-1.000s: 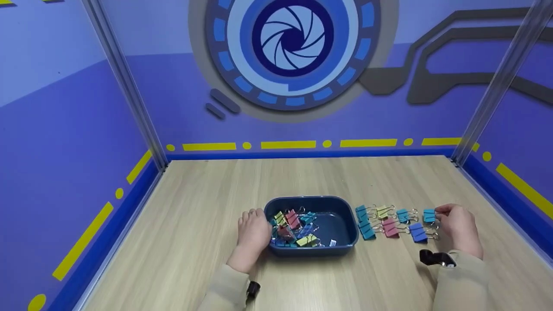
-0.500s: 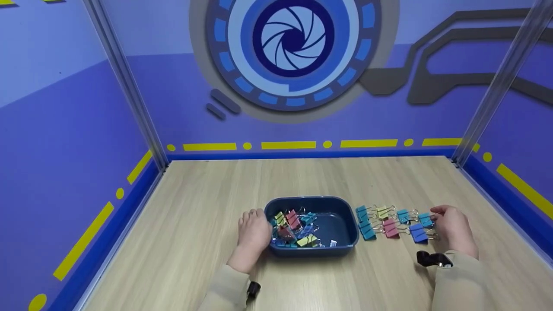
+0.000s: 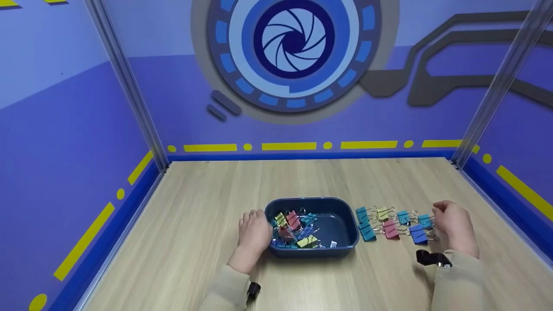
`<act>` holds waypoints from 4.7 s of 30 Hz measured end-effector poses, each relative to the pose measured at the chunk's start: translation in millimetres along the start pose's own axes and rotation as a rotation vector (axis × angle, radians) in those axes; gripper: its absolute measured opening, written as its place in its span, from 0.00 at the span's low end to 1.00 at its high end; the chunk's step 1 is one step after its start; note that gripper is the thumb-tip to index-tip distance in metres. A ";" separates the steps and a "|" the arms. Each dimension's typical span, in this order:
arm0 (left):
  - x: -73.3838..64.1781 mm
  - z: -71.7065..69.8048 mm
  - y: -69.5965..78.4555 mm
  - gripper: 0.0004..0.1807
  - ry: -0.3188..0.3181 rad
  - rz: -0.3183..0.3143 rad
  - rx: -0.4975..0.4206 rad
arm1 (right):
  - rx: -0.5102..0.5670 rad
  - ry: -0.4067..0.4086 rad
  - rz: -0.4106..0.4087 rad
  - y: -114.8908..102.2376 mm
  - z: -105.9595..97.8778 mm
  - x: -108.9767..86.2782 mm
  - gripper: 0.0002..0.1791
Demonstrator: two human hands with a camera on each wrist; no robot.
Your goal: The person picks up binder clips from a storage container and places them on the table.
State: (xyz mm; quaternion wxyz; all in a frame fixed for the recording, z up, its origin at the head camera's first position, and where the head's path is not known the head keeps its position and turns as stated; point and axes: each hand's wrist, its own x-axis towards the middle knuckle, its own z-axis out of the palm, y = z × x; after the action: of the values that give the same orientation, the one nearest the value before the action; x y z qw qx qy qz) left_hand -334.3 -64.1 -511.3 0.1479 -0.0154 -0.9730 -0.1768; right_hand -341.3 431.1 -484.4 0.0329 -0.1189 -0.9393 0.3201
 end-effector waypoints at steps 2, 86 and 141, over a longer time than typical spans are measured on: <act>-0.1 0.2 -0.2 0.11 0.007 0.004 0.000 | -0.002 0.035 -0.028 -8.0 0.5 -1.6 0.25; 0.7 1.8 1.1 0.13 0.005 -0.018 0.014 | 0.122 0.012 -0.378 -190.7 159.4 -37.7 0.05; 0.2 1.2 -0.6 0.12 -0.003 -0.010 -0.002 | -0.143 -0.586 -0.218 -105.6 53.4 -22.8 0.06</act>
State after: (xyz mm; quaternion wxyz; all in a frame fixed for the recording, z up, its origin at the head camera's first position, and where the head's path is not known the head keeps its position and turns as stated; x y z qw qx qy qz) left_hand -334.9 -64.2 -512.5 0.1455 -0.0112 -0.9731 -0.1785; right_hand -348.0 312.9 -462.1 -0.2132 0.0776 -0.9362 0.2685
